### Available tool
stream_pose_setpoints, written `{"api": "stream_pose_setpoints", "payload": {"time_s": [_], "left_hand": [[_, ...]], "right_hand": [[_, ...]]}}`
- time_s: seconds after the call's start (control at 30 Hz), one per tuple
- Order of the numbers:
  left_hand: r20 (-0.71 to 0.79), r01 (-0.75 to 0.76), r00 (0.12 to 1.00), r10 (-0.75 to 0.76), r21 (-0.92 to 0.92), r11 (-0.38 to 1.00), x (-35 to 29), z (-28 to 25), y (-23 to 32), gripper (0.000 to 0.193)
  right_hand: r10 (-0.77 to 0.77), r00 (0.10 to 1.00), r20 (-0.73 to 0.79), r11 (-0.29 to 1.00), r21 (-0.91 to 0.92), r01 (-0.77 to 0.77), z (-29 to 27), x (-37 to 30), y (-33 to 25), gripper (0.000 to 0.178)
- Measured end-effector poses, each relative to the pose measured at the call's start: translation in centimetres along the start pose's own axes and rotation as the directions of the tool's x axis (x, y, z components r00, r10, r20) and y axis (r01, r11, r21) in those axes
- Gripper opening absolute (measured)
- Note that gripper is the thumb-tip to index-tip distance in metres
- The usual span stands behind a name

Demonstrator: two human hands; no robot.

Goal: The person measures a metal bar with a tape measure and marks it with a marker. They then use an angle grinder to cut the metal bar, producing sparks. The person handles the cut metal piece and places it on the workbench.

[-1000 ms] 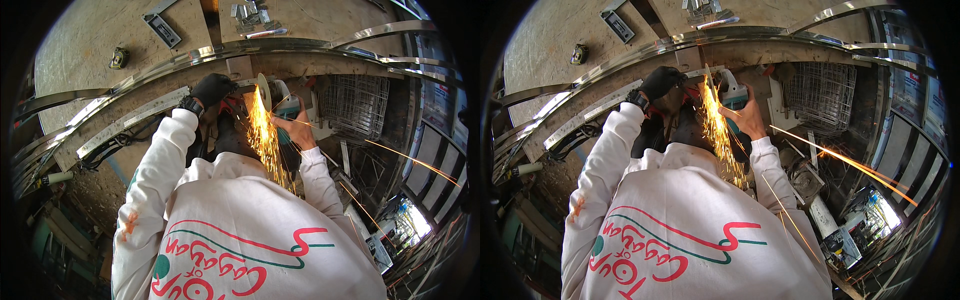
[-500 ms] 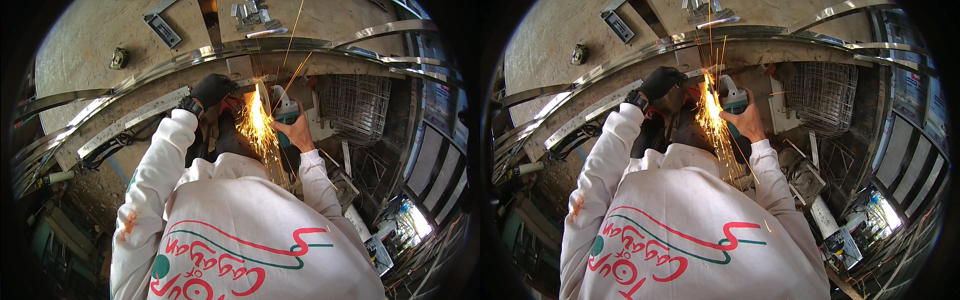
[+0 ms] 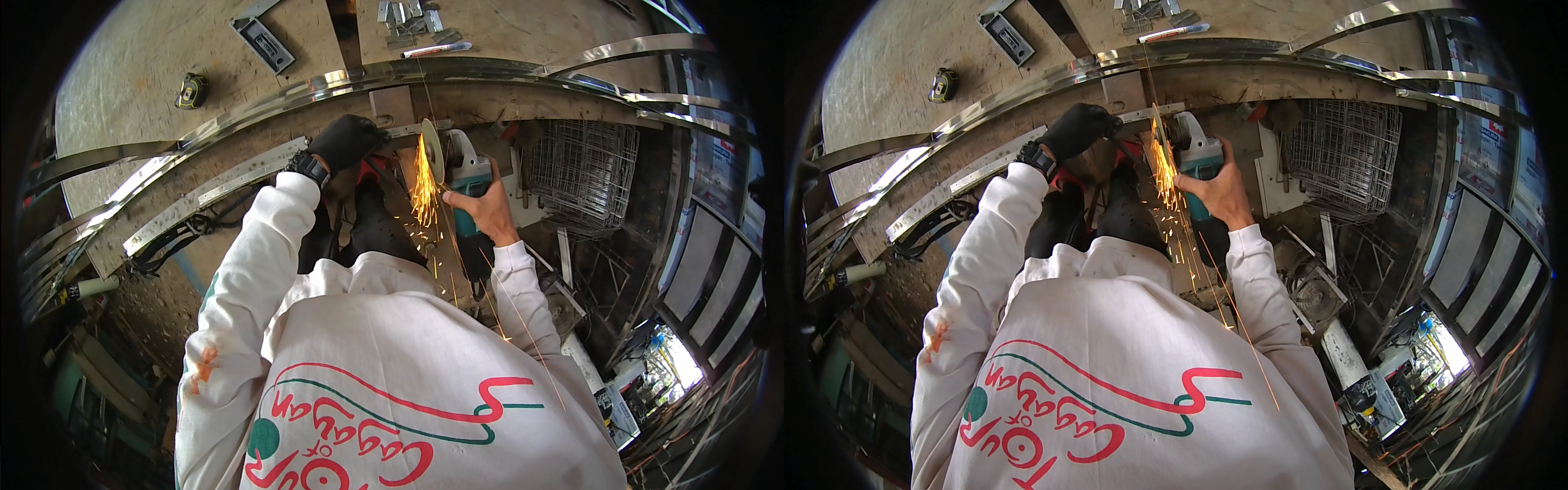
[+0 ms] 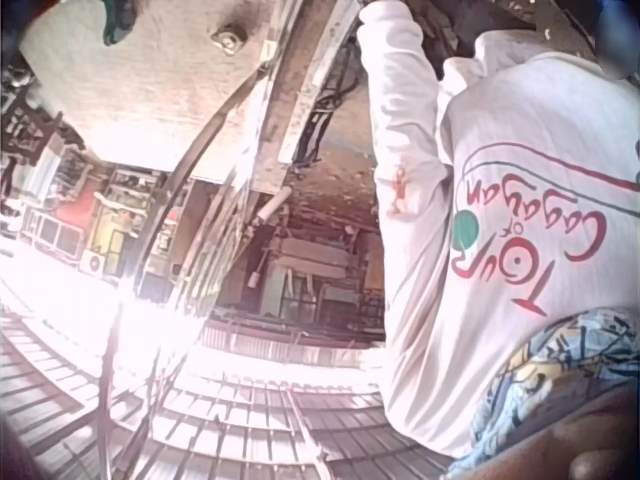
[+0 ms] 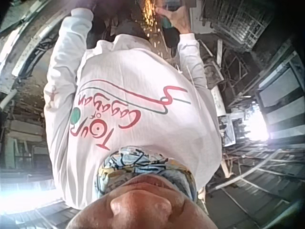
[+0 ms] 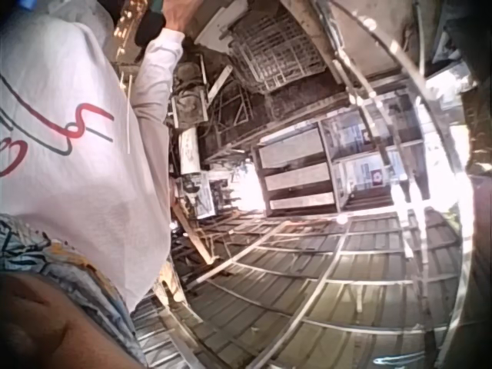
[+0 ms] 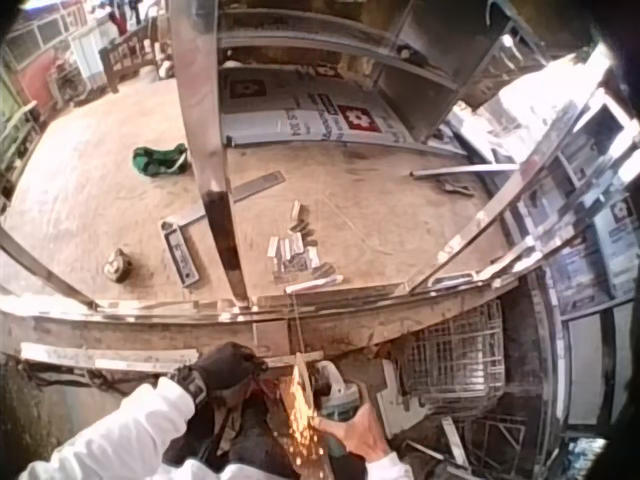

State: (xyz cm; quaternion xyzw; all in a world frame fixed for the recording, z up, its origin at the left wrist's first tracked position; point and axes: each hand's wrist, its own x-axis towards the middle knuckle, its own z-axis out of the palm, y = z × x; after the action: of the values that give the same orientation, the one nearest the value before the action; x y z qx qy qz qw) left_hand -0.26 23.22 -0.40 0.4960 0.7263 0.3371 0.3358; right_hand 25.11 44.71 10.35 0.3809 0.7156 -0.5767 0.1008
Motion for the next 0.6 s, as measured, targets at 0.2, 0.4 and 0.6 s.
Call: {"api": "stream_pose_setpoints", "payload": {"time_s": [0.2, 0.4, 0.6], "left_hand": [[0.088, 0.38, 0.925, -0.369, -0.251, 0.891, 0.2, 0.0, 0.5, 0.035], [0.087, 0.359, 0.933, -0.35, -0.128, 0.925, 0.3, 0.2, 0.6, 0.02], [0.099, 0.36, 0.932, -0.348, -0.155, 0.92, 0.2, -0.2, 0.9, 0.021]], "right_hand": [[-0.023, 1.0, -0.02, 0.999, -0.023, 0.023, 0.0, 0.1, -0.7, 0.093], [0.037, 0.999, 0.011, 0.997, 0.068, -0.038, 0.0, 0.4, -0.1, 0.09], [-0.004, 1.0, -0.011, 1.0, -0.026, 0.004, 0.0, 0.5, -0.1, 0.084]]}}
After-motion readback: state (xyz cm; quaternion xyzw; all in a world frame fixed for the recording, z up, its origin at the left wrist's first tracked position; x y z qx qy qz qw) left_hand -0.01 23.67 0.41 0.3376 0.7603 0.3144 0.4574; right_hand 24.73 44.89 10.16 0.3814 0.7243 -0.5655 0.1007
